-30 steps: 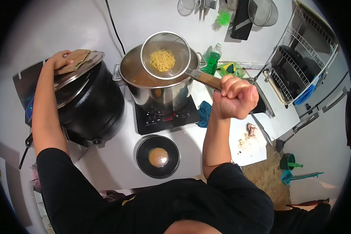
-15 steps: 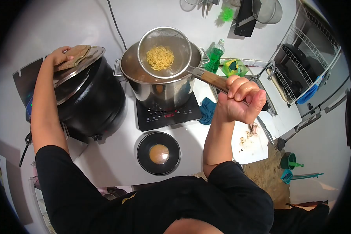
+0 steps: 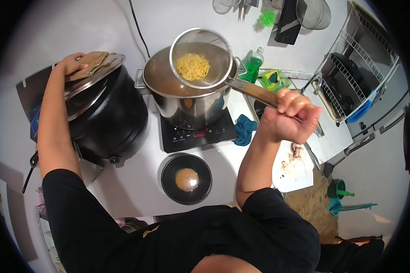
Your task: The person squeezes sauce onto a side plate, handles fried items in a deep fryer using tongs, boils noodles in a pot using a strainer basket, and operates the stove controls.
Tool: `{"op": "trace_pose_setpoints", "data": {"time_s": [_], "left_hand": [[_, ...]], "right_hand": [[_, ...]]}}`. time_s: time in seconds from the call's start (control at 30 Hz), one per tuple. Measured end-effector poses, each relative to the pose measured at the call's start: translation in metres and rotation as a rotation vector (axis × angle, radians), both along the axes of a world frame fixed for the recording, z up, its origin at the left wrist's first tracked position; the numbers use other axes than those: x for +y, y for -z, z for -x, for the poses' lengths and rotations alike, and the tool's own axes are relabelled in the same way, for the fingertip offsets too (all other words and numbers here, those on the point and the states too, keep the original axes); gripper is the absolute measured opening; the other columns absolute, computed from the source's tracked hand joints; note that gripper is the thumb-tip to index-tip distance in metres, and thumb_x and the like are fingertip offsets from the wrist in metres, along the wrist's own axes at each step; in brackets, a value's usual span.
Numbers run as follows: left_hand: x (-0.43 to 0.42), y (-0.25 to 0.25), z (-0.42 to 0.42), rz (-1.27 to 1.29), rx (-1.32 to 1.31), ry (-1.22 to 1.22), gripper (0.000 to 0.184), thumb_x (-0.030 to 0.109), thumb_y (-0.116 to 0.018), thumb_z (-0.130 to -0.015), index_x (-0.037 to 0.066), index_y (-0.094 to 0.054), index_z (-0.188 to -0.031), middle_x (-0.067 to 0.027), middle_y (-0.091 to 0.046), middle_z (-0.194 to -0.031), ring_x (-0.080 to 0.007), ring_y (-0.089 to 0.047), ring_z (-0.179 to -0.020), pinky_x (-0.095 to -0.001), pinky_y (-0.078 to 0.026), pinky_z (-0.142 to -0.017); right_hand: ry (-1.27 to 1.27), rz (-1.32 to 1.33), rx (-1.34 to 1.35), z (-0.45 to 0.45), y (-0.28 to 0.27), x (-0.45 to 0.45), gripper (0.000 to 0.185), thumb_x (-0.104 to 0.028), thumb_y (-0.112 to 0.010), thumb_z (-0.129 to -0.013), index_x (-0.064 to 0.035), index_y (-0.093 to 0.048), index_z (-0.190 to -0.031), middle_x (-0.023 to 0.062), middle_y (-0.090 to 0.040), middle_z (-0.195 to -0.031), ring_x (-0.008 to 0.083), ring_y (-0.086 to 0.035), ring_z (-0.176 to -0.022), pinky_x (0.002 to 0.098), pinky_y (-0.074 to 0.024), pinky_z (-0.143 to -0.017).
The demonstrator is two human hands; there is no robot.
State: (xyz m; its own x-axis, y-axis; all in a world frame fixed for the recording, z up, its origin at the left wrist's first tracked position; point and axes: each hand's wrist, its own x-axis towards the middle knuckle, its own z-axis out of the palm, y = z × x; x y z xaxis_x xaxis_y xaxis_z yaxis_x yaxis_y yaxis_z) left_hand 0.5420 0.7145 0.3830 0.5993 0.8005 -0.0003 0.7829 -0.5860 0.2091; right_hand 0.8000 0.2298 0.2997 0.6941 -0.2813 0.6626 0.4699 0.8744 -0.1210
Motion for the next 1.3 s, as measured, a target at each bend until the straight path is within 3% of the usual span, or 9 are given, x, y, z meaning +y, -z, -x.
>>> {"op": "trace_pose_setpoints", "data": {"time_s": [0.2, 0.3, 0.4, 0.5, 0.73, 1.0, 1.17, 1.2, 1.3], "left_hand": [[0.003, 0.003, -0.002, 0.094, -0.022, 0.043, 0.05, 0.021, -0.068, -0.074, 0.012, -0.049, -0.12, -0.0138, -0.059, -0.105, -0.0237, -0.054, -0.096, -0.0344, -0.04, -0.087], [0.001, 0.0, -0.008, -0.141, 0.117, 0.027, 0.049, 0.023, -0.068, -0.07, 0.01, -0.052, -0.115, -0.0147, -0.058, -0.109, -0.0264, -0.053, -0.102, -0.0365, -0.04, -0.089], [-0.003, -0.005, -0.011, -0.15, 0.173, 0.025, 0.049, 0.024, -0.068, -0.07, 0.01, -0.053, -0.114, -0.015, -0.058, -0.108, -0.0269, -0.054, -0.101, -0.0367, -0.041, -0.088], [0.004, -0.002, -0.012, -0.087, 0.138, 0.043, 0.048, 0.023, -0.068, -0.069, 0.01, -0.053, -0.113, -0.0141, -0.059, -0.106, -0.0269, -0.054, -0.099, -0.037, -0.041, -0.087], [0.004, 0.003, -0.009, -0.034, 0.085, 0.052, 0.043, 0.017, -0.068, -0.071, 0.01, -0.053, -0.111, -0.0122, -0.059, -0.104, -0.0229, -0.053, -0.096, -0.0346, -0.041, -0.085], [0.004, -0.002, -0.007, -0.018, 0.04, 0.033, 0.045, 0.019, -0.07, -0.07, 0.011, -0.053, -0.111, -0.013, -0.059, -0.105, -0.0246, -0.053, -0.099, -0.0358, -0.04, -0.088], [0.007, 0.002, -0.005, -0.006, 0.032, 0.024, 0.045, 0.02, -0.07, -0.07, 0.011, -0.053, -0.111, -0.0134, -0.059, -0.105, -0.0252, -0.054, -0.1, -0.0355, -0.04, -0.088], [0.013, 0.005, -0.003, -0.051, 0.031, 0.059, 0.044, 0.017, -0.068, -0.071, 0.011, -0.053, -0.112, -0.012, -0.06, -0.101, -0.0225, -0.054, -0.094, -0.0344, -0.041, -0.084], [0.015, 0.004, -0.007, -0.08, 0.048, 0.074, 0.043, 0.015, -0.067, -0.072, 0.011, -0.052, -0.112, -0.0105, -0.06, -0.097, -0.0203, -0.053, -0.09, -0.0335, -0.041, -0.082]], "right_hand": [[-0.066, 0.147, 0.327, -0.03, -0.012, 0.052, 0.04, -0.017, -0.045, -0.086, -0.0075, -0.033, -0.049, 0.0023, -0.033, -0.041, 0.0119, -0.031, -0.034, 0.0277, -0.0312, -0.035], [-0.058, 0.066, 0.214, -0.023, -0.023, 0.049, 0.04, -0.016, -0.049, -0.084, -0.0071, -0.033, -0.048, 0.0027, -0.035, -0.041, 0.0116, -0.032, -0.033, 0.0262, -0.0301, -0.034], [-0.083, -0.012, 0.144, -0.028, -0.013, 0.054, 0.04, -0.014, -0.051, -0.084, -0.0067, -0.034, -0.049, 0.0029, -0.035, -0.041, 0.0114, -0.033, -0.033, 0.0255, -0.03, -0.033], [0.034, 0.27, 0.298, -0.027, -0.012, 0.073, 0.035, -0.016, -0.047, -0.084, -0.0081, -0.034, -0.052, 0.0041, -0.034, -0.041, 0.0141, -0.034, -0.035, 0.0286, -0.0338, -0.037], [-0.01, 0.144, 0.304, -0.027, -0.001, 0.078, 0.037, -0.01, -0.052, -0.082, -0.006, -0.037, -0.049, 0.0032, -0.036, -0.042, 0.0107, -0.034, -0.034, 0.0257, -0.0307, -0.033], [-0.091, 0.002, -0.07, -0.011, 0.002, 0.046, 0.035, -0.006, -0.042, -0.086, -0.005, -0.035, -0.052, 0.0045, -0.034, -0.041, 0.011, -0.03, -0.033, 0.0263, -0.0306, -0.034], [-0.081, -0.082, -0.358, -0.016, 0.013, 0.058, 0.013, -0.001, -0.041, -0.085, 0.0013, -0.048, -0.074, 0.0062, -0.038, -0.045, 0.012, -0.033, -0.036, 0.0262, -0.0309, -0.034], [-0.018, 0.062, -0.112, -0.007, 0.011, 0.063, 0.03, -0.009, -0.039, -0.085, -0.0032, -0.037, -0.055, 0.0063, -0.036, -0.044, 0.0127, -0.033, -0.035, 0.0283, -0.0306, -0.034], [0.05, 0.25, 0.048, -0.023, 0.018, 0.12, 0.024, -0.008, -0.059, -0.083, -0.0039, -0.052, -0.06, 0.0034, -0.046, -0.046, 0.0118, -0.044, -0.038, 0.0252, -0.0377, -0.04]]}}
